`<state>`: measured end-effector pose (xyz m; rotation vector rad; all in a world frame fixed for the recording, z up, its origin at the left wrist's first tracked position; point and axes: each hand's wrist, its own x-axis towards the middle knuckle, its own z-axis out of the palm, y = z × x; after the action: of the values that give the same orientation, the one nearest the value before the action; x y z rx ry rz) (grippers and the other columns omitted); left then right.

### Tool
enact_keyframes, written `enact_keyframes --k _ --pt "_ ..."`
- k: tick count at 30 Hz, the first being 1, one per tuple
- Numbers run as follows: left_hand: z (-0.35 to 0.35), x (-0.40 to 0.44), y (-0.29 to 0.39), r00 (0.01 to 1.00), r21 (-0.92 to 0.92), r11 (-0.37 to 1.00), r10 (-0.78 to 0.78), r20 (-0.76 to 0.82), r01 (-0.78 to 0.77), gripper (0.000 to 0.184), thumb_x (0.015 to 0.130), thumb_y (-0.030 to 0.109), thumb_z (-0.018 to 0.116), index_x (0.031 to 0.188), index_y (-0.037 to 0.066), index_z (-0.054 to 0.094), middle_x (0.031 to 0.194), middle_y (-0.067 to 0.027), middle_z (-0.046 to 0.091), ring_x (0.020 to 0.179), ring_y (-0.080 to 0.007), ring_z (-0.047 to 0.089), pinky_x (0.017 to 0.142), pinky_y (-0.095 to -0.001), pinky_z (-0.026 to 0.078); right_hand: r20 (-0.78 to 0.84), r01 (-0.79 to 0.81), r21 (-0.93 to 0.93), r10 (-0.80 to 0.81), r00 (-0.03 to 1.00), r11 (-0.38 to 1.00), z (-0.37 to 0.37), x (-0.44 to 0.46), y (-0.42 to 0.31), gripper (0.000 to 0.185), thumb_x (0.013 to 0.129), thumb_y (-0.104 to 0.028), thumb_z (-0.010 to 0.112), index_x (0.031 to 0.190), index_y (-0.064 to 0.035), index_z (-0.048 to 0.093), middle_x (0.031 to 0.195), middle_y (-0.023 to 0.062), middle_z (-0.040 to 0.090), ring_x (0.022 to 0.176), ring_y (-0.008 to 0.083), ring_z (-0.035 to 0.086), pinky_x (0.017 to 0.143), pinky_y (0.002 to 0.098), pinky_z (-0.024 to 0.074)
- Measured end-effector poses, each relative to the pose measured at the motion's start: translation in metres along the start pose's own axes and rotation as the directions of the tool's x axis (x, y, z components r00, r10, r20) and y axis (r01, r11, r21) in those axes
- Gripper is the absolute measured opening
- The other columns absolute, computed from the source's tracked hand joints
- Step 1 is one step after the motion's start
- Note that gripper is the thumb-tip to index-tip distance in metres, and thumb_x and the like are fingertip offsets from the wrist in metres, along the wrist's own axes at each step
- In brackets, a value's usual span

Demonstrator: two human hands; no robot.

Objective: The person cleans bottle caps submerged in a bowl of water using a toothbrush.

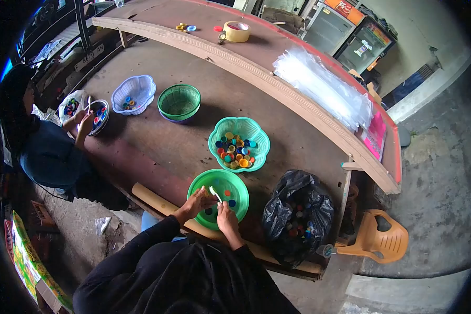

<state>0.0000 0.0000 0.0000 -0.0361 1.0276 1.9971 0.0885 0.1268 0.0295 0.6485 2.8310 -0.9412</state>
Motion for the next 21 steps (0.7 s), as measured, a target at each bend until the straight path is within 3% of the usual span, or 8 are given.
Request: enact_keyframes --k 2,3,5,9,11,12,16,21 --pt "0.004 -0.004 0.001 0.999 -0.021 1.000 -0.012 -0.051 0.011 0.051 0.089 0.055 0.038 0.107 0.008 0.045 0.092 -0.0095 0.056 0.083 -0.0185 0.058 0.080 -0.0329 0.046 0.014 0.109 0.035 -0.109 0.994 0.993 0.001 -0.005 -0.001 0.030 0.093 -0.035 0.034 0.094 -0.0070 0.044 0.071 0.0216 0.060 0.068 0.0433 0.058 0.059 0.0530 0.0446" --pt "-0.005 -0.007 0.004 0.998 -0.014 1.000 -0.019 -0.064 0.018 0.051 0.089 0.055 0.038 0.107 0.008 0.045 0.092 -0.0095 0.056 0.083 -0.0185 0.058 0.080 -0.0329 0.046 0.021 0.106 0.049 -0.107 0.994 0.993 0.008 -0.004 -0.008 0.030 0.093 -0.035 0.034 0.094 -0.0070 0.044 0.071 0.0216 0.060 0.068 0.0433 0.058 0.059 0.0530 0.0446" --pt "-0.007 -0.003 0.001 0.998 0.066 0.998 0.020 -0.056 -0.016 0.053 0.088 0.057 0.037 0.097 0.007 0.051 0.077 -0.0050 0.053 0.068 -0.0137 0.052 0.068 -0.0272 0.044 0.075 -0.010 -0.092 0.016 0.997 0.996 0.005 -0.001 -0.008 0.026 0.093 -0.032 0.035 0.094 -0.0083 0.045 0.080 0.0217 0.061 0.076 0.0441 0.056 0.063 0.0517 0.0441" --pt "-0.009 0.008 -0.003 0.991 0.110 0.993 -0.034 -0.129 0.048 0.055 0.087 0.060 0.035 0.089 0.007 0.052 0.069 -0.0022 0.048 0.062 -0.0120 0.046 0.060 -0.0245 0.039 0.013 0.030 -0.005 -0.030 0.999 1.000 -0.006 -0.003 -0.018 0.025 0.093 -0.030 0.036 0.094 -0.0072 0.044 0.075 0.0251 0.059 0.072 0.0439 0.057 0.060 0.0531 0.0437" --pt "-0.007 0.004 -0.005 0.989 0.101 0.994 0.046 -0.139 -0.032 0.056 0.087 0.061 0.033 0.082 0.008 0.051 0.065 -0.0015 0.047 0.060 -0.0111 0.044 0.056 -0.0242 0.036 0.045 0.060 -0.021 -0.059 0.997 0.998 -0.002 -0.005 -0.018 0.025 0.093 -0.030 0.036 0.093 -0.0065 0.044 0.072 0.0252 0.059 0.069 0.0443 0.057 0.058 0.0526 0.0440" --pt "-0.003 0.005 -0.002 0.979 0.086 0.995 -0.026 -0.202 0.044 0.055 0.087 0.061 0.032 0.078 0.009 0.050 0.065 -0.0018 0.047 0.058 -0.0107 0.044 0.054 -0.0250 0.035 0.005 0.044 -0.070 -0.044 0.999 0.997 0.002 -0.003 -0.013 0.025 0.093 -0.031 0.035 0.092 -0.0067 0.044 0.071 0.0246 0.059 0.068 0.0442 0.057 0.057 0.0522 0.0440" --pt "-0.007 0.008 -0.004 0.989 0.141 0.990 0.016 -0.150 0.005 0.056 0.088 0.061 0.032 0.076 0.009 0.049 0.064 -0.0013 0.046 0.055 -0.0106 0.042 0.052 -0.0248 0.034 -0.016 0.044 -0.075 -0.046 0.999 0.996 -0.010 -0.005 -0.018 0.027 0.093 -0.032 0.035 0.091 -0.0061 0.044 0.071 0.0238 0.059 0.068 0.0448 0.056 0.058 0.0534 0.0433" --pt "-0.014 0.014 -0.012 0.987 0.020 0.995 -0.098 -0.129 0.101 0.056 0.089 0.059 0.031 0.074 0.009 0.050 0.060 -0.0003 0.043 0.051 -0.0096 0.039 0.048 -0.0235 0.032 0.000 0.027 -0.080 -0.027 1.000 0.996 0.001 -0.004 -0.010 0.028 0.094 -0.033 0.033 0.094 -0.0064 0.043 0.073 0.0238 0.059 0.070 0.0445 0.057 0.060 0.0538 0.0430"
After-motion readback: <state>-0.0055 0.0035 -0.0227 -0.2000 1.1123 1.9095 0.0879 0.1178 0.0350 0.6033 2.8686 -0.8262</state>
